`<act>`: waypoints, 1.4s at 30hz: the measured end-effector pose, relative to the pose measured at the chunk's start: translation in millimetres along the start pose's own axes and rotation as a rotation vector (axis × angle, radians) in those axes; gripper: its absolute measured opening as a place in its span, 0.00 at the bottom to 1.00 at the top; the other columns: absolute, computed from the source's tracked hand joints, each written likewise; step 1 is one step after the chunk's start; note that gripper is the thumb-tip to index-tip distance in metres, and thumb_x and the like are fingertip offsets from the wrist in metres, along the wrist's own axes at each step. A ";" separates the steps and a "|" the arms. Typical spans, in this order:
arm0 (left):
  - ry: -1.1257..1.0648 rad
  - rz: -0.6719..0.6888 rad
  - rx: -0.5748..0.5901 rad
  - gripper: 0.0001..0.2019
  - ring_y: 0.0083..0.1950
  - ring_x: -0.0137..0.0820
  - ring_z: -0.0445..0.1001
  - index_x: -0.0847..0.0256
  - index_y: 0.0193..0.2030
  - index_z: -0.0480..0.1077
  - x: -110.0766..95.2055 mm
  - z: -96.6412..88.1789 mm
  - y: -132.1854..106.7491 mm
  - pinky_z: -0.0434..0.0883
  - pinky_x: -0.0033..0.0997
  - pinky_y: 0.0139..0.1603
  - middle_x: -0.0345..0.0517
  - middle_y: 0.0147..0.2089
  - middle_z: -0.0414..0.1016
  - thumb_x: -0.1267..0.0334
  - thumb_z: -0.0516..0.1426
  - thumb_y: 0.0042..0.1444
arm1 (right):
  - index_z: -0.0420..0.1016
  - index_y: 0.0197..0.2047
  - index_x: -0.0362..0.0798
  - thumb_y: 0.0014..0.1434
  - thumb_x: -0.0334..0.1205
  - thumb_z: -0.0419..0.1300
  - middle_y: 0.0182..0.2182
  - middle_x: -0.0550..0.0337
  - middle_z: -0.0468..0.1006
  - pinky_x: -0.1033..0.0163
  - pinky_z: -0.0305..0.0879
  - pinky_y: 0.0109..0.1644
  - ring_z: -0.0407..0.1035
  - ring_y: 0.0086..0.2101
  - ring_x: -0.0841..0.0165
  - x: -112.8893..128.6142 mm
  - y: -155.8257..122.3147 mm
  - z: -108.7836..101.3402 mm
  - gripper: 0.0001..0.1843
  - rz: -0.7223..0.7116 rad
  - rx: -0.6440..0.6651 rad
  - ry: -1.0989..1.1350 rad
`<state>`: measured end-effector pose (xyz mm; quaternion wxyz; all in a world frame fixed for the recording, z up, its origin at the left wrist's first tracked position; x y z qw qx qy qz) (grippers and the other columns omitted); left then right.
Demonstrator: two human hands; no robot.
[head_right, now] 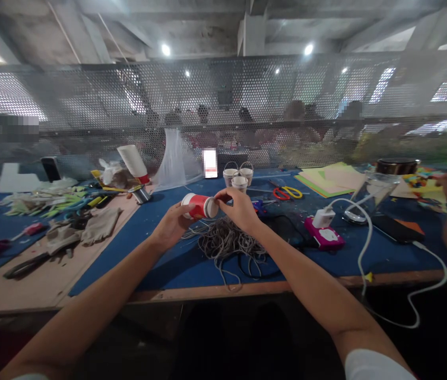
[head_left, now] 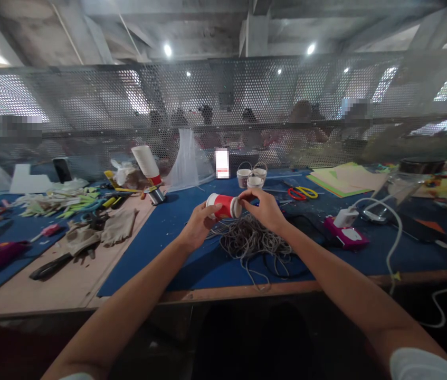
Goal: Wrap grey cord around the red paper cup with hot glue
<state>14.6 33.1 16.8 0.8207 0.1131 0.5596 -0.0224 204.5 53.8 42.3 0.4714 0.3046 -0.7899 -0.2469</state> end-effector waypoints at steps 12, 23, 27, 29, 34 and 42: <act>0.016 -0.046 -0.026 0.14 0.32 0.27 0.70 0.66 0.37 0.77 4.2 -4.2 2.6 0.68 0.27 0.36 0.44 0.33 0.76 0.58 0.69 0.49 | 0.79 0.44 0.49 0.63 0.37 0.61 0.38 0.58 0.83 0.60 0.70 0.47 0.76 0.38 0.66 9.4 -1.8 1.4 0.07 -0.080 0.016 -0.041; 0.050 0.100 -0.082 0.15 0.32 0.26 0.69 0.65 0.37 0.77 -0.5 -8.9 5.5 0.67 0.26 0.37 0.42 0.33 0.77 0.57 0.70 0.47 | 0.79 0.42 0.49 0.65 0.42 0.57 0.42 0.52 0.81 0.57 0.66 0.48 0.74 0.42 0.60 -42.7 2.2 -59.4 0.10 0.194 0.064 -0.652; 0.141 0.203 -0.105 0.14 0.33 0.27 0.69 0.64 0.38 0.77 -4.1 -8.7 3.3 0.67 0.27 0.38 0.41 0.34 0.77 0.57 0.69 0.49 | 0.78 0.42 0.47 0.63 0.49 0.59 0.45 0.47 0.80 0.56 0.65 0.47 0.74 0.45 0.56 -79.6 -13.9 -80.9 0.15 0.421 0.278 -0.905; 0.184 0.245 -0.108 0.14 0.35 0.28 0.70 0.63 0.38 0.77 -5.4 -8.7 2.4 0.67 0.28 0.41 0.41 0.34 0.77 0.56 0.69 0.49 | 0.78 0.43 0.47 0.63 0.53 0.58 0.44 0.47 0.81 0.57 0.64 0.45 0.75 0.44 0.56 -94.9 -23.3 -84.0 0.18 0.536 0.372 -0.909; 0.229 0.298 -0.136 0.15 0.38 0.30 0.71 0.63 0.41 0.78 -6.0 -10.8 2.2 0.68 0.30 0.45 0.42 0.36 0.78 0.56 0.69 0.50 | 0.79 0.40 0.49 0.63 0.60 0.54 0.37 0.51 0.83 0.62 0.61 0.37 0.77 0.39 0.59 -115.3 -32.7 -77.9 0.24 0.630 0.500 -0.810; 0.325 0.337 -0.133 0.14 0.36 0.30 0.70 0.62 0.41 0.78 -13.2 -6.7 -2.1 0.68 0.29 0.43 0.42 0.36 0.78 0.55 0.67 0.53 | 0.78 0.32 0.48 0.61 0.58 0.56 0.33 0.53 0.82 0.62 0.59 0.34 0.75 0.36 0.61 -117.9 -27.1 -88.0 0.22 0.595 0.412 -0.780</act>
Point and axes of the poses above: each hand's wrist, its own y-axis towards the middle knuckle, its own z-axis out of the palm, x = y × z, the point moved 5 cm from there along y, towards the middle knuckle
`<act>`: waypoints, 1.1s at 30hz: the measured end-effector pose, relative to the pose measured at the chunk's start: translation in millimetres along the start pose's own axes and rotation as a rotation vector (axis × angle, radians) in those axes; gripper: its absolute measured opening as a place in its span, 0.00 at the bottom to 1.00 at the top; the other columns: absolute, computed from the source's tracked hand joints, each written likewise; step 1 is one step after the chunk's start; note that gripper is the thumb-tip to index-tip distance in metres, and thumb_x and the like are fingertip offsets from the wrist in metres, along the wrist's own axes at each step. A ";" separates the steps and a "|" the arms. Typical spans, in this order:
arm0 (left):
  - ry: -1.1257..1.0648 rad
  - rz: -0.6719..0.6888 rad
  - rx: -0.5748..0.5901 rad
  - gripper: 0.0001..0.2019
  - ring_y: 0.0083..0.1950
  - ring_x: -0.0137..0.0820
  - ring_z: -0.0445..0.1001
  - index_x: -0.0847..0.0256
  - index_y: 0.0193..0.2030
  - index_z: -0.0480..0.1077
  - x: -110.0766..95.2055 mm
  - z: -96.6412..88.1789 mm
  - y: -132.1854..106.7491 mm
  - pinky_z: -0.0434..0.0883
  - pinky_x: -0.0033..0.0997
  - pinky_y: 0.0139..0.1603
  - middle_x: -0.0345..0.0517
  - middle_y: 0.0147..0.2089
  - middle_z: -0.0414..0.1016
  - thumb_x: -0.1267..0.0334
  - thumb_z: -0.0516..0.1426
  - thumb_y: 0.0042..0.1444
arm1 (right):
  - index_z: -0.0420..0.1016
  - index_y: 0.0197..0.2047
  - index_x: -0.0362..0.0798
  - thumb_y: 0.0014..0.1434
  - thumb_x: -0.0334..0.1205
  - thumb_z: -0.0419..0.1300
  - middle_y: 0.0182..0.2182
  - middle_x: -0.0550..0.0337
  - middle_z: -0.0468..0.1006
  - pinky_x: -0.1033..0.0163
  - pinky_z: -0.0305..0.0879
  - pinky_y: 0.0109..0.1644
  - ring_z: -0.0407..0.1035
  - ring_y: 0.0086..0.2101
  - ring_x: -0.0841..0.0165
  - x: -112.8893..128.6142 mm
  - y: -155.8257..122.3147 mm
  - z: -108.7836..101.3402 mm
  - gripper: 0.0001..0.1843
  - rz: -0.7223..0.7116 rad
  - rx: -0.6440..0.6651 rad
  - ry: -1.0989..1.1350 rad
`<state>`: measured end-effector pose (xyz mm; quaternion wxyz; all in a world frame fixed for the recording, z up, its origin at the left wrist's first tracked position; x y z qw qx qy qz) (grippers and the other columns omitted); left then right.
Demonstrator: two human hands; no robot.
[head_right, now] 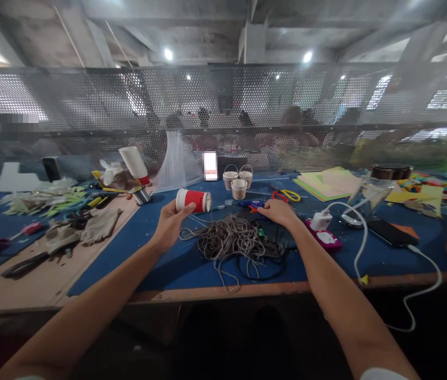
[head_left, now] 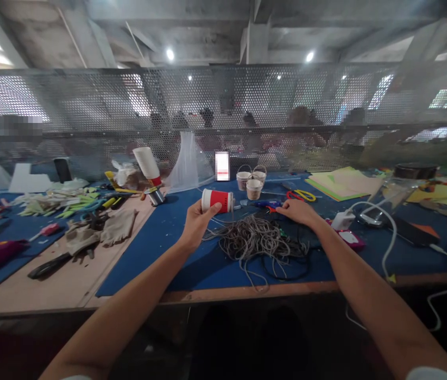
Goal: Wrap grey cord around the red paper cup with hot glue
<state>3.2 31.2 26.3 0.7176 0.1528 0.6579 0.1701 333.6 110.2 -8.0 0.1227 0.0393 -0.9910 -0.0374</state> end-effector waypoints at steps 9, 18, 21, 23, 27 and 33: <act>0.010 -0.008 -0.056 0.16 0.38 0.31 0.71 0.63 0.41 0.79 2.9 -2.0 1.3 0.68 0.30 0.44 0.43 0.37 0.78 0.55 0.68 0.51 | 0.71 0.43 0.47 0.58 0.58 0.63 0.28 0.61 0.77 0.64 0.69 0.33 0.70 0.27 0.69 29.9 -21.9 -29.8 0.22 -0.210 -0.096 1.049; 0.066 0.011 -0.057 0.15 0.37 0.31 0.70 0.63 0.42 0.79 5.0 -4.5 2.2 0.67 0.29 0.43 0.42 0.36 0.78 0.54 0.67 0.53 | 0.66 0.48 0.47 0.60 0.54 0.62 0.26 0.65 0.73 0.61 0.68 0.36 0.69 0.26 0.69 74.8 -48.1 -36.1 0.22 -0.370 -0.190 1.158; 0.084 0.006 -0.070 0.15 0.36 0.31 0.70 0.63 0.41 0.79 3.5 -4.6 1.7 0.66 0.28 0.41 0.42 0.36 0.77 0.54 0.67 0.52 | 0.68 0.43 0.48 0.62 0.54 0.60 0.23 0.67 0.70 0.62 0.66 0.36 0.66 0.26 0.70 80.2 -55.4 -41.3 0.17 -0.394 -0.291 1.027; 0.096 0.005 -0.076 0.15 0.35 0.31 0.69 0.63 0.40 0.79 3.1 -4.7 1.3 0.66 0.28 0.40 0.41 0.35 0.77 0.54 0.67 0.52 | 0.68 0.43 0.49 0.62 0.54 0.60 0.25 0.65 0.73 0.61 0.68 0.38 0.69 0.27 0.69 82.8 -60.6 -45.4 0.16 -0.420 -0.339 1.013; 0.125 0.018 -0.066 0.15 0.35 0.30 0.68 0.63 0.41 0.78 5.0 -5.1 1.6 0.66 0.27 0.39 0.41 0.34 0.76 0.54 0.66 0.53 | 0.71 0.44 0.49 0.62 0.52 0.61 0.24 0.65 0.73 0.61 0.68 0.35 0.69 0.25 0.68 85.5 -66.2 -46.1 0.15 -0.403 -0.339 0.989; 0.135 0.031 -0.052 0.15 0.34 0.29 0.68 0.63 0.42 0.77 7.0 -4.9 2.5 0.67 0.27 0.38 0.41 0.34 0.76 0.54 0.65 0.54 | 0.77 0.40 0.49 0.59 0.53 0.64 0.20 0.64 0.73 0.60 0.67 0.31 0.70 0.22 0.66 82.8 -68.6 -38.9 0.16 -0.296 -0.421 0.838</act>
Point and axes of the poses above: each hand's wrist, its own y-axis towards the middle knuckle, its own z-axis out of the palm, x = y × z, the point moved 5 cm from there along y, towards the middle knuckle
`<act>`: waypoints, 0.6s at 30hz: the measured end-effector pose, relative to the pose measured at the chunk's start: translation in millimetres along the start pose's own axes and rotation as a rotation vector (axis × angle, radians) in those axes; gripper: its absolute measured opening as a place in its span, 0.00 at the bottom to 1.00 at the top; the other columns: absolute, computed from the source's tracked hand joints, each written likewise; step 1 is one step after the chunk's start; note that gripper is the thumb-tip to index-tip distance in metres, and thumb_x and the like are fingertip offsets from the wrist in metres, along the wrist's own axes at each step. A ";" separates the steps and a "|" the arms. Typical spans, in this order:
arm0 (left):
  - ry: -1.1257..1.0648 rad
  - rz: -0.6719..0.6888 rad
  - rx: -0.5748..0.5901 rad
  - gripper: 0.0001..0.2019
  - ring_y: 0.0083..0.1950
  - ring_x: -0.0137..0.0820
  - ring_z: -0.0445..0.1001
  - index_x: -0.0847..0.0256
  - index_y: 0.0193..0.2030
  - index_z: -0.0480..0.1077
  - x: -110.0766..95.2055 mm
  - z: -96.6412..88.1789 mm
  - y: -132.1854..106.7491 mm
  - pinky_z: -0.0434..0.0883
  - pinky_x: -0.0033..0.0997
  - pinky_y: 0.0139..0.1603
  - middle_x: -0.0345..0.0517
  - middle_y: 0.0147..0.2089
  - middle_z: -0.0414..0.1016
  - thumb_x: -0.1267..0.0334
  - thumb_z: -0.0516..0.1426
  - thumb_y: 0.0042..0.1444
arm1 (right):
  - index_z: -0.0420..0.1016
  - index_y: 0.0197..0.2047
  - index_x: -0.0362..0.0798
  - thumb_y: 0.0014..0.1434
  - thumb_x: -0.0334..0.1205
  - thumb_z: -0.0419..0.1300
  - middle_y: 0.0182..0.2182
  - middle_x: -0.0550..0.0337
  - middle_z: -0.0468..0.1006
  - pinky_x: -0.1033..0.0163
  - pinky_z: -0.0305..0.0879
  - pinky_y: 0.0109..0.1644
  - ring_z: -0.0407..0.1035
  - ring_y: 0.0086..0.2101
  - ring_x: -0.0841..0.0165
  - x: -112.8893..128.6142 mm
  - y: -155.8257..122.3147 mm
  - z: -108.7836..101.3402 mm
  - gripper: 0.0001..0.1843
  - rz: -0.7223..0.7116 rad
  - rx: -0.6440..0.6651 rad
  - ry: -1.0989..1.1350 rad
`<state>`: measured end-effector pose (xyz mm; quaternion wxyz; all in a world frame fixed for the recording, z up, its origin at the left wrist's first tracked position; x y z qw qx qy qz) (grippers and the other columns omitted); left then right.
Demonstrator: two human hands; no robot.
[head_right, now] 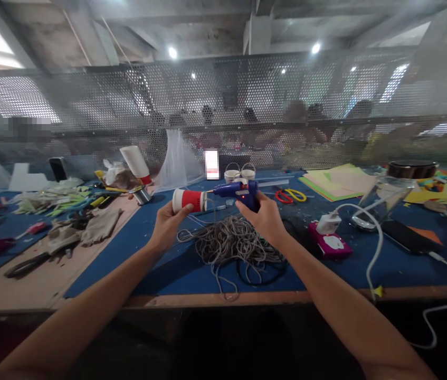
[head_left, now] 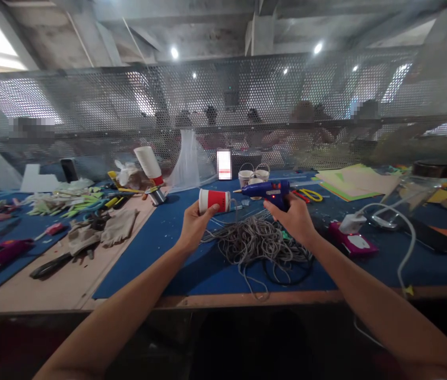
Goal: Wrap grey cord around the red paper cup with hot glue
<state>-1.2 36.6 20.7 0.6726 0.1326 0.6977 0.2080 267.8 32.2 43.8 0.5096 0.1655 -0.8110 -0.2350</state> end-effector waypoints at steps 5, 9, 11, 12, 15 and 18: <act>-0.005 -0.030 -0.028 0.14 0.32 0.28 0.66 0.63 0.39 0.78 -1.9 0.0 -1.1 0.64 0.27 0.35 0.39 0.31 0.74 0.54 0.67 0.51 | 0.77 0.40 0.49 0.59 0.54 0.63 0.20 0.63 0.75 0.59 0.69 0.32 0.71 0.22 0.65 -2.1 -5.8 8.3 0.16 -0.047 0.054 -0.072; -0.001 -0.032 -0.028 0.15 0.32 0.28 0.64 0.63 0.39 0.78 -2.9 -0.5 -1.7 0.63 0.26 0.35 0.40 0.31 0.73 0.54 0.68 0.51 | 0.79 0.37 0.49 0.58 0.56 0.65 0.24 0.60 0.77 0.59 0.68 0.33 0.71 0.26 0.64 2.1 -8.5 8.9 0.18 -0.119 0.007 -0.145; 0.008 -0.019 -0.021 0.15 0.32 0.28 0.64 0.63 0.40 0.77 -2.5 -0.7 -1.5 0.63 0.26 0.35 0.40 0.32 0.73 0.54 0.67 0.52 | 0.79 0.36 0.49 0.57 0.56 0.65 0.24 0.60 0.76 0.59 0.67 0.33 0.70 0.26 0.64 3.6 -8.7 9.5 0.18 -0.119 0.003 -0.146; 0.014 -0.015 -0.021 0.15 0.32 0.27 0.64 0.63 0.40 0.77 -1.9 -0.9 -1.4 0.63 0.26 0.35 0.39 0.32 0.73 0.54 0.67 0.52 | 0.79 0.36 0.49 0.56 0.56 0.66 0.24 0.60 0.76 0.59 0.66 0.33 0.70 0.26 0.65 3.7 -8.5 9.9 0.18 -0.100 0.008 -0.121; 0.026 -0.016 -0.031 0.15 0.31 0.27 0.64 0.64 0.38 0.77 0.6 -1.4 -1.4 0.63 0.25 0.34 0.38 0.30 0.72 0.54 0.67 0.51 | 0.78 0.38 0.48 0.56 0.55 0.66 0.22 0.63 0.73 0.61 0.64 0.31 0.67 0.24 0.68 1.0 -6.8 13.1 0.18 0.020 0.060 0.073; -0.019 -0.021 -0.010 0.15 0.33 0.27 0.66 0.64 0.40 0.77 3.1 0.8 -1.8 0.65 0.26 0.37 0.39 0.32 0.74 0.53 0.67 0.52 | 0.76 0.39 0.47 0.58 0.49 0.64 0.18 0.68 0.68 0.64 0.61 0.29 0.61 0.21 0.72 1.1 -4.6 18.6 0.14 0.102 0.136 0.343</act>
Point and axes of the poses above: each hand's wrist, its own y-axis towards the middle knuckle, its own z-axis out of the palm, x = y × z, the point moved 5 cm from there along y, towards the middle knuckle
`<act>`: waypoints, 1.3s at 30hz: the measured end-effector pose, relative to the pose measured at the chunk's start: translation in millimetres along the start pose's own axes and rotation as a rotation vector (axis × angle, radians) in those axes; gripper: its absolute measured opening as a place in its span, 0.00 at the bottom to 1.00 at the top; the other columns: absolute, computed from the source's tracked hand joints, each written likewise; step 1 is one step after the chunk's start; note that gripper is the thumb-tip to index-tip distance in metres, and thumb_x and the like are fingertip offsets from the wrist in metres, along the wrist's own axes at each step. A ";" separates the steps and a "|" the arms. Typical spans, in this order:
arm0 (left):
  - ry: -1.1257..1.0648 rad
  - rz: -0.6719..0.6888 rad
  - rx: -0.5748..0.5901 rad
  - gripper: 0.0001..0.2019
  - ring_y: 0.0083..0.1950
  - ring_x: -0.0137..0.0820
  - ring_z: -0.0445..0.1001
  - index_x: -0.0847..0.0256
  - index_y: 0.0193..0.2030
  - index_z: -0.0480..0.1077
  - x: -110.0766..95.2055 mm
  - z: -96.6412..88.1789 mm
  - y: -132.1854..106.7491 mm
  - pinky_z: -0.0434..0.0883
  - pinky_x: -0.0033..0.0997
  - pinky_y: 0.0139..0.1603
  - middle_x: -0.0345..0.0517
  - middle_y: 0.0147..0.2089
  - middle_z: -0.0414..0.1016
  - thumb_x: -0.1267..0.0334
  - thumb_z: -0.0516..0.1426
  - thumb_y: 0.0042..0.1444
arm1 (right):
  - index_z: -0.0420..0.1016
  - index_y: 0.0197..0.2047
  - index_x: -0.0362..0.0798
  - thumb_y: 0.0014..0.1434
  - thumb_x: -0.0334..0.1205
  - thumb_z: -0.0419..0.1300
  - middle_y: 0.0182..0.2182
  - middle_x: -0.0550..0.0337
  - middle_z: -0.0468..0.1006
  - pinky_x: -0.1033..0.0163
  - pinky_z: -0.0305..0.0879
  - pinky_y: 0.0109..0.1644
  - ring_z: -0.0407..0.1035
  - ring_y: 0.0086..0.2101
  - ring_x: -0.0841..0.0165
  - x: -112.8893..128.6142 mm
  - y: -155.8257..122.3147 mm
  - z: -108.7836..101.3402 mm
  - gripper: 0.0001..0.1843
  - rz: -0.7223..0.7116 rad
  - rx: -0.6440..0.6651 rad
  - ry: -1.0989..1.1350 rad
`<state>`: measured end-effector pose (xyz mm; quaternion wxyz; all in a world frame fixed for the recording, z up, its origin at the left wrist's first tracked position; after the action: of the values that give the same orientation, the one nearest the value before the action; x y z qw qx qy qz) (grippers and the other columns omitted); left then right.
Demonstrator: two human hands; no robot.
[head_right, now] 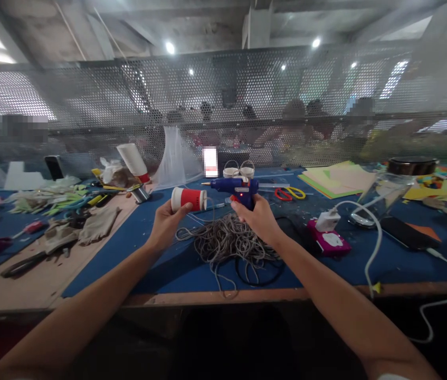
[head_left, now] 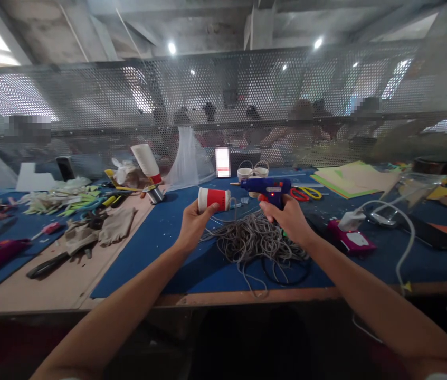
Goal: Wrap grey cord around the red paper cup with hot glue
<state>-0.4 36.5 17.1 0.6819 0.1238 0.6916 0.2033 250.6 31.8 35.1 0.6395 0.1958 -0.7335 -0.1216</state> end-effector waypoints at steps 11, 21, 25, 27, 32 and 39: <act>-0.135 -0.047 0.108 0.13 0.38 0.28 0.71 0.63 0.43 0.78 1.7 11.4 -5.4 0.68 0.27 0.44 0.42 0.38 0.78 0.56 0.66 0.55 | 0.79 0.46 0.45 0.53 0.42 0.68 0.31 0.56 0.83 0.59 0.74 0.44 0.77 0.35 0.65 -16.4 -5.9 28.4 0.18 0.316 0.306 0.468; -0.118 -0.041 0.110 0.15 0.38 0.30 0.72 0.63 0.45 0.79 -4.5 12.7 -7.1 0.69 0.29 0.44 0.43 0.38 0.79 0.55 0.67 0.54 | 0.81 0.47 0.44 0.54 0.42 0.69 0.32 0.56 0.82 0.62 0.75 0.44 0.76 0.35 0.68 -17.3 -6.8 29.8 0.18 0.305 0.363 0.493; -0.057 -0.030 0.076 0.15 0.36 0.29 0.70 0.63 0.44 0.79 -6.5 9.1 -6.6 0.68 0.27 0.41 0.41 0.36 0.78 0.55 0.66 0.54 | 0.81 0.44 0.44 0.54 0.42 0.69 0.30 0.58 0.81 0.64 0.73 0.41 0.75 0.32 0.70 -14.6 -7.2 27.5 0.15 0.303 0.337 0.484; -0.034 -0.026 0.051 0.15 0.35 0.28 0.69 0.63 0.43 0.78 -7.0 7.0 -5.8 0.67 0.26 0.39 0.41 0.35 0.77 0.54 0.66 0.54 | 0.81 0.44 0.44 0.54 0.42 0.69 0.30 0.58 0.81 0.64 0.73 0.39 0.74 0.31 0.70 -14.1 -7.1 27.1 0.15 0.300 0.320 0.471; -0.054 -0.019 -0.002 0.17 0.35 0.29 0.70 0.64 0.43 0.78 -3.4 2.8 -2.0 0.67 0.27 0.40 0.41 0.35 0.77 0.53 0.66 0.53 | 0.79 0.43 0.45 0.55 0.45 0.67 0.36 0.56 0.81 0.63 0.72 0.35 0.74 0.29 0.70 -10.8 -4.1 22.4 0.15 0.190 0.235 0.362; -0.100 -0.024 -0.044 0.17 0.36 0.29 0.70 0.63 0.42 0.77 4.3 -2.1 3.2 0.68 0.28 0.42 0.42 0.35 0.77 0.51 0.66 0.52 | 0.76 0.46 0.45 0.61 0.54 0.63 0.24 0.62 0.77 0.63 0.70 0.29 0.71 0.22 0.70 -1.0 -7.2 17.9 0.20 0.068 0.165 0.072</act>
<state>-3.0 41.0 14.7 0.7205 0.1104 0.6536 0.2036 234.1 24.5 28.4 0.6509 0.2273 -0.7237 -0.0318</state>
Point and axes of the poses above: each hand's wrist, its own y-axis towards the middle knuckle, its own z-axis out of the palm, x = y × z, the point moved 5 cm from there along y, towards the middle knuckle
